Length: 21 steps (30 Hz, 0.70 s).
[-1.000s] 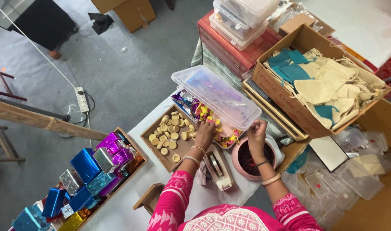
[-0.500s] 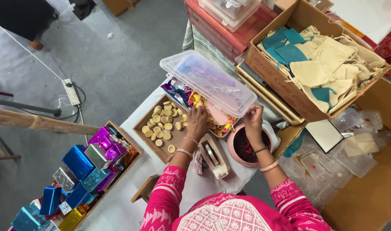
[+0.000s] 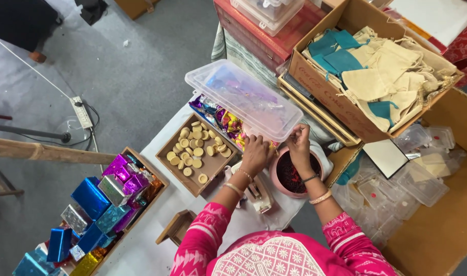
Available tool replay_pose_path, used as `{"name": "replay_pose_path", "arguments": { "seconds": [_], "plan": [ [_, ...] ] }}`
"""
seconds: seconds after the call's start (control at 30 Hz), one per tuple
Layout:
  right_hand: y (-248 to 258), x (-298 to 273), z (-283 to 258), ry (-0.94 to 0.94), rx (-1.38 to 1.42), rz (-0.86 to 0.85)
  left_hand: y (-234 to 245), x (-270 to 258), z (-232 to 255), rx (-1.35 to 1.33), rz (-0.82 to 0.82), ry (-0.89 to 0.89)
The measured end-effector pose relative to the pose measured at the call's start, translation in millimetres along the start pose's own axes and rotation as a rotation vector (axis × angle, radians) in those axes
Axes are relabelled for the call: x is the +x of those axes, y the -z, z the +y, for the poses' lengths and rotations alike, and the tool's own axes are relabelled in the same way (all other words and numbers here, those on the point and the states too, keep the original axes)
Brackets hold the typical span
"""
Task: The person wipes a small cardboard box with a cloth, places a colorful item inside, and closes the lid. They then wrap the box in a sheet of shiny purple foil, folding the edges and securing the package with tape.
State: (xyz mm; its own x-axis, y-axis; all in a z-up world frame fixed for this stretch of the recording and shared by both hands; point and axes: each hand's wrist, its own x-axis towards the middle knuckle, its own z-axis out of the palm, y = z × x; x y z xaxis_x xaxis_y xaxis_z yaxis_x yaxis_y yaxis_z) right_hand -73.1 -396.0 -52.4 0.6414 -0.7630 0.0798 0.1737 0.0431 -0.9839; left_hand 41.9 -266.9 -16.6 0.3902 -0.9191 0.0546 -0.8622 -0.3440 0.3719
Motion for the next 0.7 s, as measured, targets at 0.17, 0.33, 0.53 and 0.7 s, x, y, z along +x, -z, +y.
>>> {"name": "replay_pose_path", "arguments": {
  "seconds": [0.17, 0.33, 0.53, 0.7],
  "plan": [
    [5, 1, 4, -0.001, -0.001, -0.020, -96, 2, -55, -0.203, 0.032, 0.080],
    [5, 3, 1, -0.014, 0.000, -0.029, -90, -9, -73, -0.973, -0.022, 0.329],
    [5, 5, 6, 0.062, -0.001, -0.018, -54, -17, -64, -1.626, 0.206, 0.430],
    [4, 1, 4, 0.042, -0.045, -0.026, 1, -20, -36, -0.748, 0.063, 0.003]
  ]
}}
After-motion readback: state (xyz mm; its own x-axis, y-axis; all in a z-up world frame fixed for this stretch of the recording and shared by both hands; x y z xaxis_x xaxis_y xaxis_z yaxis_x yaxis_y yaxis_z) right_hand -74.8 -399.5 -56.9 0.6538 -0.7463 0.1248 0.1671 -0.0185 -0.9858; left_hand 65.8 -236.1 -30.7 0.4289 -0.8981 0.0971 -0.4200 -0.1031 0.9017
